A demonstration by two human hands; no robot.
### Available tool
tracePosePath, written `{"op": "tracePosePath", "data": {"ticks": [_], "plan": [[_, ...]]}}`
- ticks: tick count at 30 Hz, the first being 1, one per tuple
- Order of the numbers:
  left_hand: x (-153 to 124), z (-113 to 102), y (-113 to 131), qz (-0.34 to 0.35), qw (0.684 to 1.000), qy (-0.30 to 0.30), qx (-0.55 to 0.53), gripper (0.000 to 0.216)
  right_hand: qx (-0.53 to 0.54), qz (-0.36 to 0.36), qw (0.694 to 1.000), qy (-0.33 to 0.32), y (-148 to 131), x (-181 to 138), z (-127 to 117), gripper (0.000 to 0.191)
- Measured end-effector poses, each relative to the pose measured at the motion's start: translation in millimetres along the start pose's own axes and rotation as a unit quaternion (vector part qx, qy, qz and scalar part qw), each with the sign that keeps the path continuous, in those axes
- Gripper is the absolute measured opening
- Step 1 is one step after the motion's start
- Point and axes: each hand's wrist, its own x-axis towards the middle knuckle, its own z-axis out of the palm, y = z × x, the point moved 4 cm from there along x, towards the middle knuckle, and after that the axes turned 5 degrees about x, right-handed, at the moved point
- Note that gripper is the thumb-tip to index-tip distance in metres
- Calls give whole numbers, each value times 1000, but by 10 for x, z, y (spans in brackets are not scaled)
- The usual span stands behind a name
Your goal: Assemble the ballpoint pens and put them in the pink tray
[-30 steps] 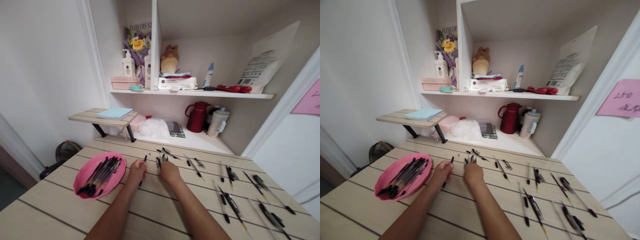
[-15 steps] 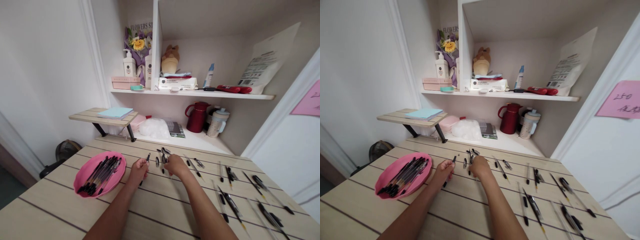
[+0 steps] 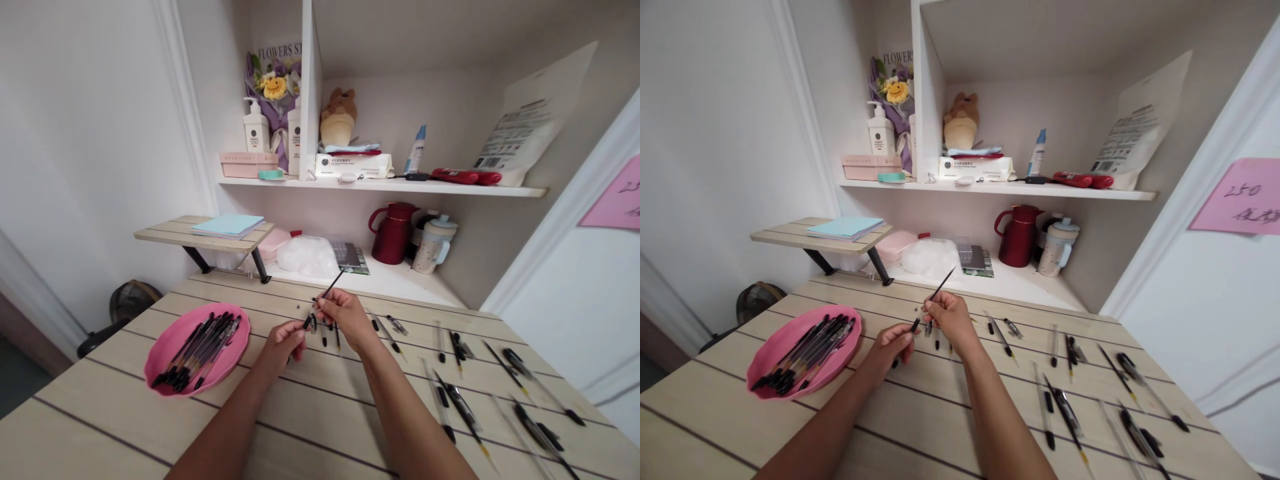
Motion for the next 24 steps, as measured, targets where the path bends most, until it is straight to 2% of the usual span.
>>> {"op": "tracePosePath", "data": {"ticks": [15, 24], "plan": [[-37, 9, 85, 13, 1000, 6, 14, 36, -18, 1, 1000, -3, 29, 14, 5, 18], [-26, 2, 56, 11, 1000, 8, -1, 36, -31, -3, 1000, 0, 16, 3, 4, 18]]}}
